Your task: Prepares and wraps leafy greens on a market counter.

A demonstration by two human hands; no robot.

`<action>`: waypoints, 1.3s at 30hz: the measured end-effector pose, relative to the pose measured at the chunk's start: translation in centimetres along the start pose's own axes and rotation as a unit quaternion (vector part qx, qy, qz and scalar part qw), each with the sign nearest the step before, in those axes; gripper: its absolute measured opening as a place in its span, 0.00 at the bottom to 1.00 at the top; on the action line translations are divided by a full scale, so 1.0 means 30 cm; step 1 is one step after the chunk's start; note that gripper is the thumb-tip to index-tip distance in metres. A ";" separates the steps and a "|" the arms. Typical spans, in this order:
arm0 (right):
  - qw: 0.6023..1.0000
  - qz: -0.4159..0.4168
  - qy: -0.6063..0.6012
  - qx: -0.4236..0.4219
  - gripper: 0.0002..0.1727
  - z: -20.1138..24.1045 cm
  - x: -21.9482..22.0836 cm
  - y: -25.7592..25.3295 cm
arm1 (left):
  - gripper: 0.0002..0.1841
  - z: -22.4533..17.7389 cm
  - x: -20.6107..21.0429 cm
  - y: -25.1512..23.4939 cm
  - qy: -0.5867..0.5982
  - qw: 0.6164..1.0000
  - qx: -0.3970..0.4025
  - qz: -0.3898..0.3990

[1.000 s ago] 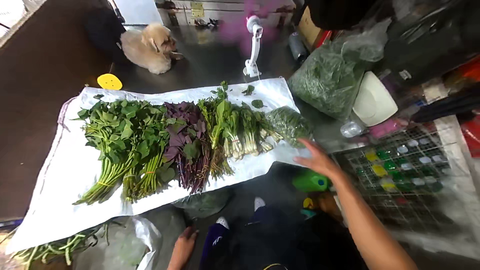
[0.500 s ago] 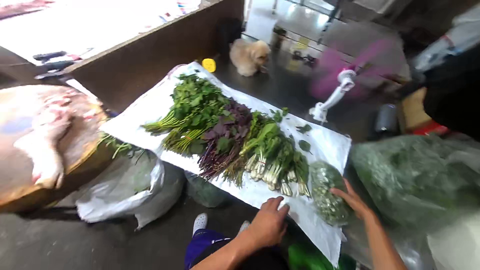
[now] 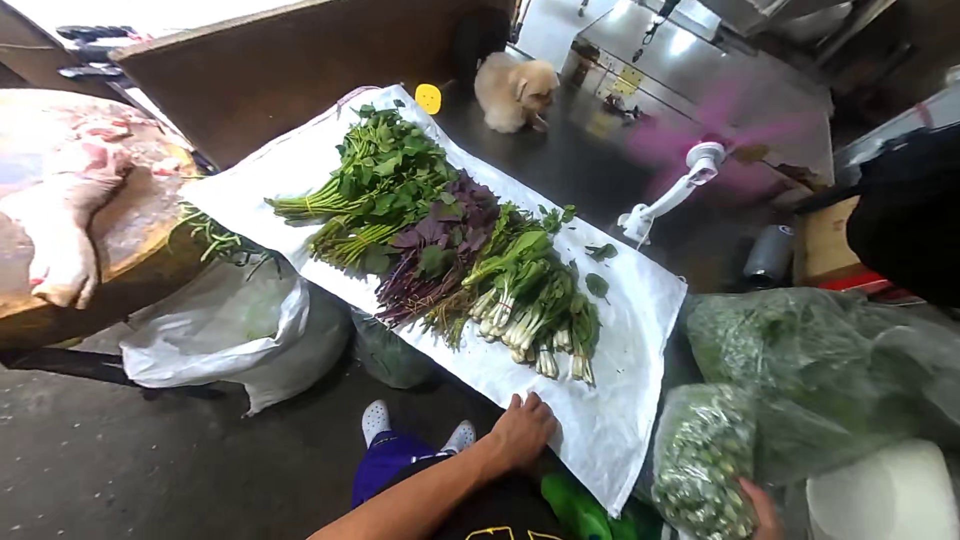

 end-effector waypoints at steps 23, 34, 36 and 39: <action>0.846 0.010 0.533 -0.023 0.43 -0.248 0.544 -0.200 | 0.19 0.234 -0.079 0.448 0.192 0.964 -0.096 -0.158; 0.759 0.073 0.640 0.099 0.35 -0.344 0.491 0.005 | 0.22 0.645 0.104 0.974 0.321 0.851 -0.378 -0.174; 0.778 0.027 0.621 0.087 0.38 -0.343 0.447 0.074 | 0.22 0.706 0.102 1.025 0.330 0.842 -0.387 -0.179; 0.817 -0.088 0.569 0.042 0.39 -0.315 0.401 0.102 | 0.22 0.797 0.062 1.051 0.336 0.846 -0.377 -0.170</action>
Point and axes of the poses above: each hand's wrist, its own y-axis away from the middle knuckle, its own x-axis out of the palm, z = x × y, the point moved 9 cm from there along -y, towards the middle knuckle, and after that the axes turned 2 degrees about -y, right-handed, at the moved point
